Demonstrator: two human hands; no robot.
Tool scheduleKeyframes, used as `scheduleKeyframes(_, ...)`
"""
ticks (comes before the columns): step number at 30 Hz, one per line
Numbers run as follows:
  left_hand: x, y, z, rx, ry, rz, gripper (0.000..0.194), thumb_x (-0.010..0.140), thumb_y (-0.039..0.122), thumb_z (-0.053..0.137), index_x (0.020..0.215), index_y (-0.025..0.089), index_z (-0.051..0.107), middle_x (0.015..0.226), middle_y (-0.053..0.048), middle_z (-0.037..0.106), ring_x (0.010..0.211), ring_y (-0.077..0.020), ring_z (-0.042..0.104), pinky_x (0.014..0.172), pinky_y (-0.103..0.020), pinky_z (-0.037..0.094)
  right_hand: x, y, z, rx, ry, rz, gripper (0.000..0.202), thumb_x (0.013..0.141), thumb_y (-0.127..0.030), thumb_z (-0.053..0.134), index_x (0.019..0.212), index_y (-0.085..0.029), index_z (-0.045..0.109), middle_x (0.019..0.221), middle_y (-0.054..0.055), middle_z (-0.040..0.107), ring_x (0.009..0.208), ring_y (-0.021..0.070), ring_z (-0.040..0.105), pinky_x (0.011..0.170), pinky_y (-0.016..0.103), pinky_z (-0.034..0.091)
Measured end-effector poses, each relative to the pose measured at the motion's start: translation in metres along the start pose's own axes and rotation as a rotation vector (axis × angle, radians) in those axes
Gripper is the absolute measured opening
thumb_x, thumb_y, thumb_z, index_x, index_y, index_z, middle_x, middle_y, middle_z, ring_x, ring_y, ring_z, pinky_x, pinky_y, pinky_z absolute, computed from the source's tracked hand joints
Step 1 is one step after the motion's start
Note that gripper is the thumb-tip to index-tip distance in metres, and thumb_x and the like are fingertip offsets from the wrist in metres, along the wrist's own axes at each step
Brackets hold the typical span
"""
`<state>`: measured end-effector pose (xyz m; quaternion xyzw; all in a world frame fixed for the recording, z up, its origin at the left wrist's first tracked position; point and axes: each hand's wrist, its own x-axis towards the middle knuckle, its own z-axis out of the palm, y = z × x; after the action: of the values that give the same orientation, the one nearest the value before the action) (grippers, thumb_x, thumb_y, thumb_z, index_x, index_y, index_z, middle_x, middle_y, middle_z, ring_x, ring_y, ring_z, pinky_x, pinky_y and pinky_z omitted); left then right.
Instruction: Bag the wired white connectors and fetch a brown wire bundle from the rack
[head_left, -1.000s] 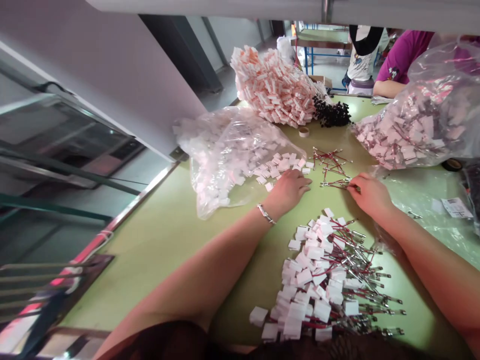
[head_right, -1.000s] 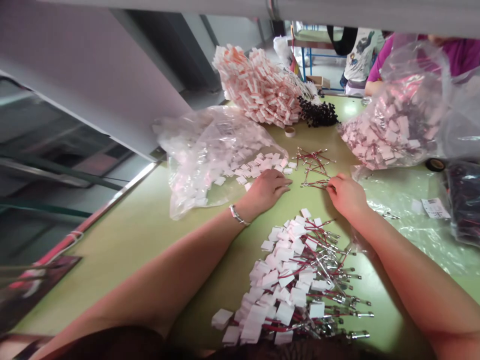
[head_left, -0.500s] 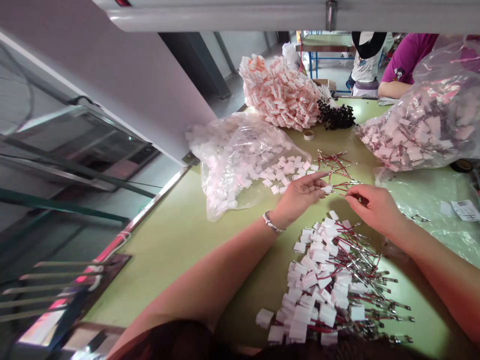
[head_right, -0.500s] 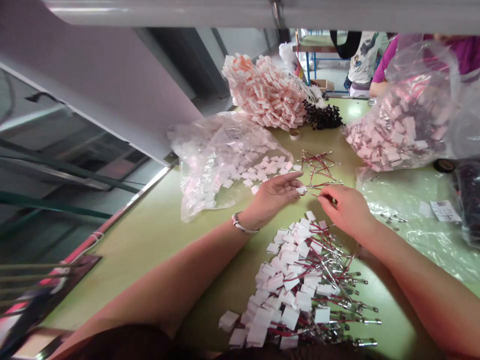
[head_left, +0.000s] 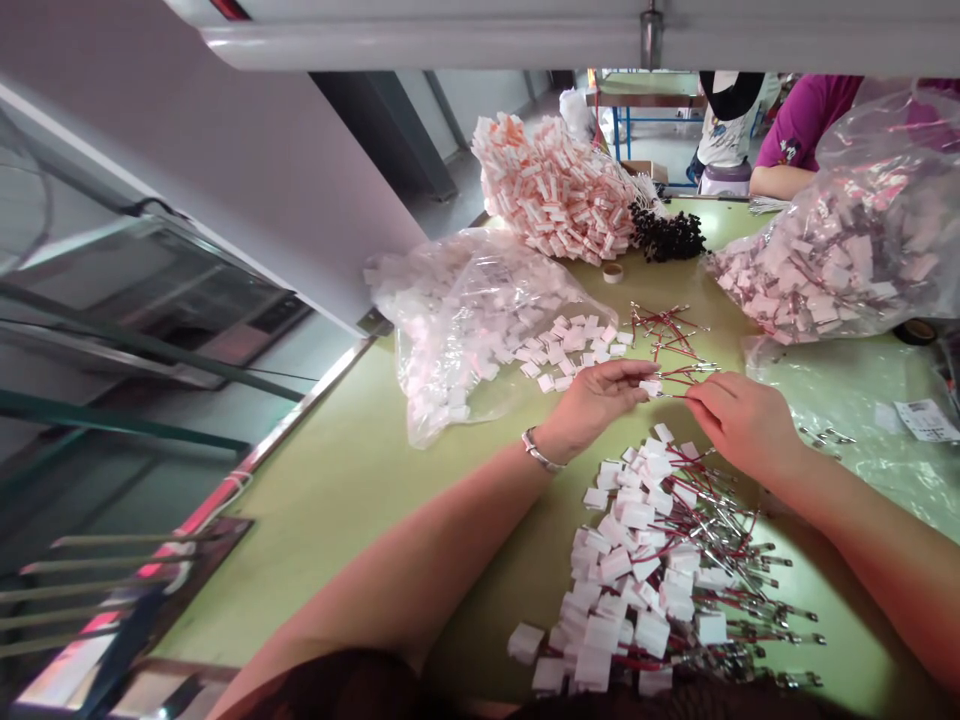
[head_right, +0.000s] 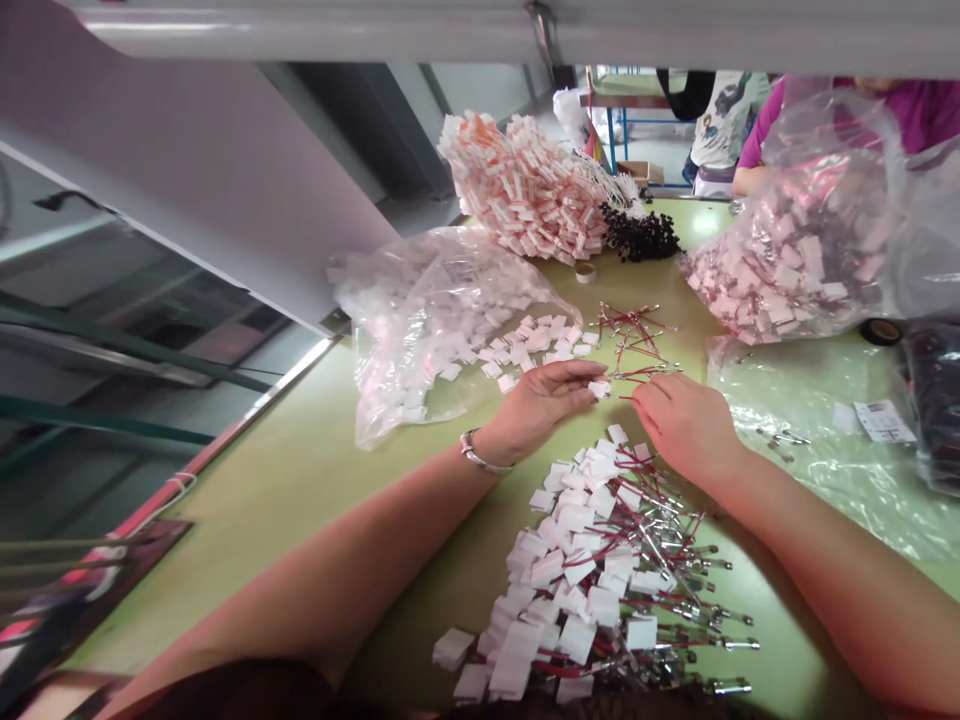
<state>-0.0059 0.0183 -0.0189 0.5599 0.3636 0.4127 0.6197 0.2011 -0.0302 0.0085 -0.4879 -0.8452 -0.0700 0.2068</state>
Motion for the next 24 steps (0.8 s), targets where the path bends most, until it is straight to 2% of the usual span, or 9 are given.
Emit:
scheduleKeyframes(4,0.0004,0.0001,-0.0002,0.038,0.004,0.004,0.035,0.072,0.022,0.072,0.107,0.017,0.069,0.108,-0.008,0.071,0.088,-0.013,0.065,0.084,-0.029,0.055,0.0003,-0.0009,-0.0011,-0.02,-0.004,-0.008,0.032,0.096,-0.025,0.037,0.084,-0.018,0.066,0.082,0.006,0.069,0.078,0.017,0.06,0.062,0.029,0.038)
scheduleKeyframes(9,0.0006,0.0007,-0.001,0.068,0.023,0.022,0.035,0.072,0.024,0.071,0.106,0.017,0.069,0.107,-0.008,0.07,0.09,-0.0145,0.065,0.081,-0.029,0.056,0.0011,-0.0018,-0.001,0.052,-0.05,0.066,0.032,0.095,-0.027,0.035,0.085,-0.018,0.064,0.079,0.006,0.068,0.072,0.0173,0.059,0.059,0.029,0.036)
scheduleKeyframes(13,0.0001,0.0017,-0.0002,0.057,0.028,0.036,0.032,0.071,0.022,0.072,0.103,0.017,0.07,0.107,-0.008,0.07,0.092,-0.0149,0.065,0.084,-0.029,0.055,0.0016,-0.002,-0.0005,0.25,-0.121,0.182,0.027,0.092,-0.027,0.037,0.084,-0.019,0.062,0.074,0.004,0.065,0.064,0.0147,0.054,0.058,0.029,0.035)
scheduleKeyframes(19,-0.0008,0.0035,0.0001,0.03,0.008,0.055,0.029,0.072,0.022,0.072,0.1,0.018,0.07,0.103,-0.006,0.071,0.088,-0.0132,0.064,0.082,-0.027,0.054,0.0055,-0.0022,-0.0019,0.614,-0.331,0.372,0.024,0.088,-0.031,0.044,0.071,-0.019,0.057,0.061,-0.001,0.053,0.056,0.011,0.043,0.056,0.027,0.034)
scheduleKeyframes(22,-0.0006,0.007,-0.0008,0.088,-0.027,0.088,0.024,0.072,0.022,0.071,0.096,0.018,0.072,0.103,-0.006,0.069,0.088,-0.0135,0.063,0.08,-0.027,0.054,0.0078,-0.0039,-0.0047,0.755,-0.388,0.458,0.025,0.086,-0.032,0.045,0.067,-0.018,0.055,0.061,-0.002,0.051,0.057,0.0102,0.041,0.057,0.026,0.034)
scheduleKeyframes(24,-0.0007,0.0093,-0.0001,0.17,-0.058,0.162,0.019,0.073,0.02,0.069,0.091,0.019,0.073,0.098,-0.006,0.068,0.086,-0.0132,0.062,0.077,-0.026,0.054,0.0091,-0.0056,-0.0059,0.796,-0.412,0.504,0.025,0.085,-0.032,0.046,0.065,-0.018,0.054,0.06,-0.002,0.049,0.056,0.0098,0.039,0.056,0.026,0.033)
